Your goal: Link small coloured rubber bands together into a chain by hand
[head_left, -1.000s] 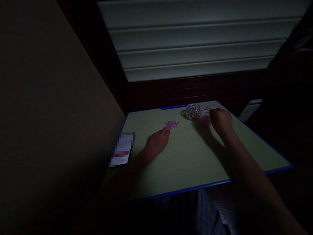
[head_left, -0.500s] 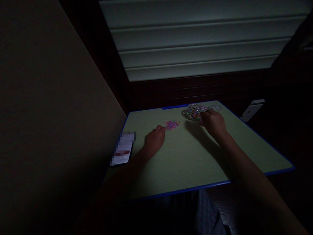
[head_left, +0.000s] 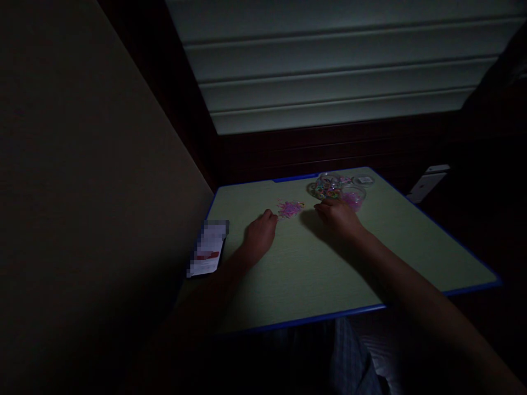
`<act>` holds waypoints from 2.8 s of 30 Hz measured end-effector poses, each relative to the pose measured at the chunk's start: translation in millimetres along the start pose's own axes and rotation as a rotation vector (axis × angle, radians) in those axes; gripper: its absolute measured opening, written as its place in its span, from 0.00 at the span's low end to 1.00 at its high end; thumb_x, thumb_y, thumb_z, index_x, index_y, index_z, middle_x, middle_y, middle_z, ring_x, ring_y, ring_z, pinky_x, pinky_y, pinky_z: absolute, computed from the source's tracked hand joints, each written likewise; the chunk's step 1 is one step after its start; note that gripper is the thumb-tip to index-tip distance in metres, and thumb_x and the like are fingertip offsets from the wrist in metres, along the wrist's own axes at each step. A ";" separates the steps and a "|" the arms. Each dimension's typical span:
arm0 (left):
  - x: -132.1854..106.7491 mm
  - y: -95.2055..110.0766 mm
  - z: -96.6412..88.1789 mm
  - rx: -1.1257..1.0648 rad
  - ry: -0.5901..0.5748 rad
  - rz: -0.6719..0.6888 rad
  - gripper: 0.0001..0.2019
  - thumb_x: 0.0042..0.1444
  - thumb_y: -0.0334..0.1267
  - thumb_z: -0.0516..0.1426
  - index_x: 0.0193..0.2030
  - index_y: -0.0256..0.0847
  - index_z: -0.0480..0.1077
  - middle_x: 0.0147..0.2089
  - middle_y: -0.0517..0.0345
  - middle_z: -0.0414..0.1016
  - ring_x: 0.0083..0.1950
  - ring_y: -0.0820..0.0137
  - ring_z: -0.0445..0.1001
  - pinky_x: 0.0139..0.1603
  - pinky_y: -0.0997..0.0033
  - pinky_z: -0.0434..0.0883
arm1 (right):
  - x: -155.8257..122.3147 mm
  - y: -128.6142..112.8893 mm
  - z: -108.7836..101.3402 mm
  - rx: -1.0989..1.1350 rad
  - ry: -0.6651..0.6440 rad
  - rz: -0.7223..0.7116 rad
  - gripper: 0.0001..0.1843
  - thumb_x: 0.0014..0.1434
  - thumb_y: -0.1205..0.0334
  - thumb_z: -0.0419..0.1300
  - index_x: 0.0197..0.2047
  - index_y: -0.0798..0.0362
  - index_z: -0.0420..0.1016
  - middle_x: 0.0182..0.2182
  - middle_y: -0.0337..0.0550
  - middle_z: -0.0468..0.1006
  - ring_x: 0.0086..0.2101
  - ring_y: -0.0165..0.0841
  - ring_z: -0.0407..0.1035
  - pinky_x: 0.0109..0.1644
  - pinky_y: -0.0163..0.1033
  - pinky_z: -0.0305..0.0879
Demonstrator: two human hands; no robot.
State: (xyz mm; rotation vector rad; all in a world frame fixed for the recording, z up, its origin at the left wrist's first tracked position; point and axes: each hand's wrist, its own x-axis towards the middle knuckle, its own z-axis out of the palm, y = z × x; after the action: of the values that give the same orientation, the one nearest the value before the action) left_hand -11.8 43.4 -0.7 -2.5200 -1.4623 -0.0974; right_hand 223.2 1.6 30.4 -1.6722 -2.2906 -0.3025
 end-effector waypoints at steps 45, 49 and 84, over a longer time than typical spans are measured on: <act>-8.3 13.6 -6.1 0.156 0.207 0.402 0.15 0.62 0.28 0.41 0.51 0.39 0.62 0.47 0.49 0.68 0.45 0.66 0.69 0.41 0.67 0.68 | -2.1 -21.6 8.5 0.121 0.075 -0.278 0.12 0.61 0.63 0.52 0.38 0.55 0.76 0.30 0.45 0.75 0.32 0.31 0.65 0.40 0.36 0.51; -7.0 13.0 -5.2 0.155 0.189 0.376 0.15 0.62 0.28 0.42 0.52 0.39 0.61 0.49 0.49 0.68 0.46 0.66 0.69 0.43 0.67 0.69 | -0.6 -7.9 -2.8 0.043 0.065 -0.203 0.14 0.61 0.64 0.49 0.38 0.55 0.76 0.31 0.46 0.75 0.33 0.32 0.65 0.39 0.36 0.51; -4.4 7.6 -6.4 0.079 0.113 0.198 0.13 0.61 0.29 0.45 0.51 0.40 0.63 0.47 0.52 0.67 0.42 0.69 0.71 0.36 0.72 0.69 | -7.9 44.9 -26.2 -0.140 0.219 0.322 0.17 0.61 0.63 0.47 0.44 0.56 0.76 0.38 0.50 0.76 0.35 0.36 0.68 0.36 0.37 0.54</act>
State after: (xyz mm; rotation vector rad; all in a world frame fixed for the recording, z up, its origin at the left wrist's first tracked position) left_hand -7.1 34.6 3.6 -2.5339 -1.1464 -0.1433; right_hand 271.1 -0.6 52.1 -1.9342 -1.8470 -0.5525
